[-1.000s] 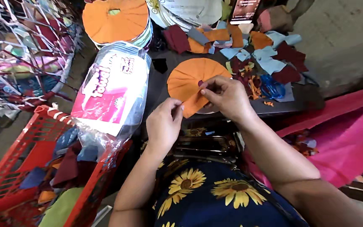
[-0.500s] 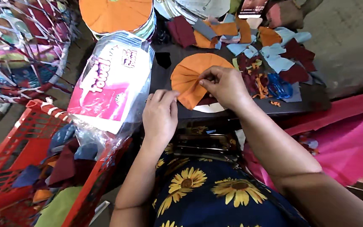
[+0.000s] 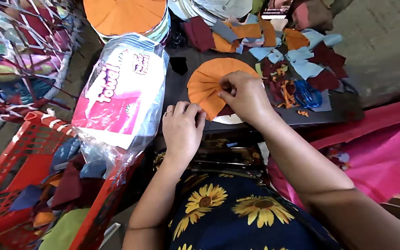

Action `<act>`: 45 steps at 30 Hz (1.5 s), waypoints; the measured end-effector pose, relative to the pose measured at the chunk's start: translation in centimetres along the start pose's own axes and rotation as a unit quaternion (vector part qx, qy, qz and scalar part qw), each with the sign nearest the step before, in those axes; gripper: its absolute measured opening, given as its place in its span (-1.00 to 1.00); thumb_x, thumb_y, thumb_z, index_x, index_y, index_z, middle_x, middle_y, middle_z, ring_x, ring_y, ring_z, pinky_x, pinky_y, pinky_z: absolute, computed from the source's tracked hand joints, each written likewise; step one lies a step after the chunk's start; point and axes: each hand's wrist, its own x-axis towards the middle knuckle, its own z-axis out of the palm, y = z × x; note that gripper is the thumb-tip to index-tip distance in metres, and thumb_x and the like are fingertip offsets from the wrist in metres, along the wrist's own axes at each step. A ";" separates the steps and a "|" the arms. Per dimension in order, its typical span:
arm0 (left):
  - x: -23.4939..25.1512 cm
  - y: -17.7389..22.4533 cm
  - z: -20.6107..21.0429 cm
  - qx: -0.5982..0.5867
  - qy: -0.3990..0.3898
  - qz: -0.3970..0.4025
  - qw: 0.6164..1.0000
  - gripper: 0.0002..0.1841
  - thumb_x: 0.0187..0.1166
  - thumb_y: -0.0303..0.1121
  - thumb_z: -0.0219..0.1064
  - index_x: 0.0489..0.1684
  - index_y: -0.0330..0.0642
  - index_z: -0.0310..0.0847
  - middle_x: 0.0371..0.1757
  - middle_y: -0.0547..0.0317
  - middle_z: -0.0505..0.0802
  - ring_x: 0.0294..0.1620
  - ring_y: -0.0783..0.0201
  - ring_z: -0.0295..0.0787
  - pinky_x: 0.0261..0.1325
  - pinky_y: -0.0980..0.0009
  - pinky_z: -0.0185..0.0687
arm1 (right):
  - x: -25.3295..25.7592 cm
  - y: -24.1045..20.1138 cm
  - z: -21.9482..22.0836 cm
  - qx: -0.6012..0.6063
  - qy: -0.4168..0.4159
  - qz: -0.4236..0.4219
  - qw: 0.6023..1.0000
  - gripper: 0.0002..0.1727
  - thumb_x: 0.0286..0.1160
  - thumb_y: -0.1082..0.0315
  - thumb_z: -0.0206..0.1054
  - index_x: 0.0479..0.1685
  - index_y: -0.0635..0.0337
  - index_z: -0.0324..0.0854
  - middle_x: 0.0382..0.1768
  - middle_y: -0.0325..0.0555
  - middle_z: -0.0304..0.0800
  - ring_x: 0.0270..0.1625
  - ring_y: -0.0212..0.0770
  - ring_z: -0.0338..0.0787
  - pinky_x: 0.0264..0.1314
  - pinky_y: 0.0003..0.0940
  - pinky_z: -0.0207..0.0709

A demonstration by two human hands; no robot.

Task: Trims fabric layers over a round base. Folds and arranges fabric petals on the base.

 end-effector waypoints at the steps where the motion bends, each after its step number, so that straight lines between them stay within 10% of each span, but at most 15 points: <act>1: 0.1 0.0 -0.1 0.000 -0.006 -0.003 1.000 -0.86 0.49 -0.25 0.50 -0.20 -0.09 0.86 -0.03 -0.01 0.85 0.03 -0.08 0.75 0.07 -0.01 0.60 | -0.1 0.0 0.1 -0.021 0.008 -0.009 1.000 -0.71 0.55 0.39 0.42 0.16 0.35 0.72 0.06 0.22 0.77 0.09 0.17 0.79 0.15 0.13 0.64; 10: -0.5 0.4 -0.1 -0.018 0.018 0.060 0.998 -0.66 0.66 -0.23 0.30 0.21 -0.23 0.76 0.29 -0.10 0.80 0.39 -0.15 0.65 0.39 -0.08 0.51 | -6.2 2.7 -1.8 -0.044 0.135 -0.134 0.981 -0.74 0.63 0.37 0.23 -0.02 0.37 0.77 -0.10 0.18 0.82 -0.04 0.08 0.82 0.01 -0.06 0.71; 18: -2.2 0.9 1.3 0.058 -0.118 0.101 0.986 -0.20 0.77 0.23 -0.13 0.75 -0.26 0.30 0.80 -0.10 0.36 0.88 -0.16 0.03 0.82 -0.25 -0.21 | -11.0 5.5 0.3 -0.143 0.103 -0.214 0.961 -0.60 0.74 0.16 0.19 0.12 0.31 0.79 0.15 0.18 0.84 0.25 0.17 0.79 0.28 0.02 0.62; 24: -0.7 -0.8 -4.2 -0.090 0.010 -0.005 0.996 -0.18 0.84 0.16 -0.47 0.82 -0.37 0.09 0.85 -0.13 0.24 0.91 0.05 -0.03 0.88 0.08 -0.12 | -11.3 3.0 2.3 -0.155 0.119 -0.213 0.957 -0.54 0.77 0.11 0.15 0.18 0.34 0.76 0.13 0.19 0.83 0.21 0.16 0.80 0.25 -0.03 0.62; 27: 0.4 0.0 -6.4 -0.164 0.029 -0.034 0.986 -0.17 0.83 0.20 -0.48 0.82 -0.31 0.12 0.84 -0.05 0.26 0.88 0.27 0.03 0.87 0.27 -0.06 | -11.2 1.7 2.9 -0.142 0.113 -0.196 0.964 -0.56 0.74 0.12 0.18 0.18 0.32 0.76 0.13 0.19 0.82 0.18 0.17 0.80 0.16 0.01 0.63; 33: 5.9 2.8 -2.9 -0.007 -0.136 0.035 0.990 -0.35 0.88 -0.06 -0.18 0.82 -0.34 0.11 0.86 -0.18 0.20 0.91 -0.15 -0.10 0.87 -0.12 -0.23 | -11.2 1.2 3.0 -0.131 0.108 -0.179 0.969 -0.62 0.64 0.17 0.24 0.07 0.31 0.79 0.10 0.19 0.82 0.17 0.20 0.80 0.15 0.05 0.65; 45: 8.4 2.7 3.9 0.094 -0.290 0.084 0.949 -0.26 0.87 0.11 -0.28 0.90 -0.22 -0.08 0.92 -0.07 0.05 0.94 -0.10 -0.28 0.86 -0.21 -0.49 | -10.9 1.3 2.4 -0.116 0.112 -0.186 0.969 -0.53 0.73 0.07 0.15 0.22 0.27 0.74 0.14 0.09 0.84 0.16 0.12 0.82 0.13 -0.02 0.67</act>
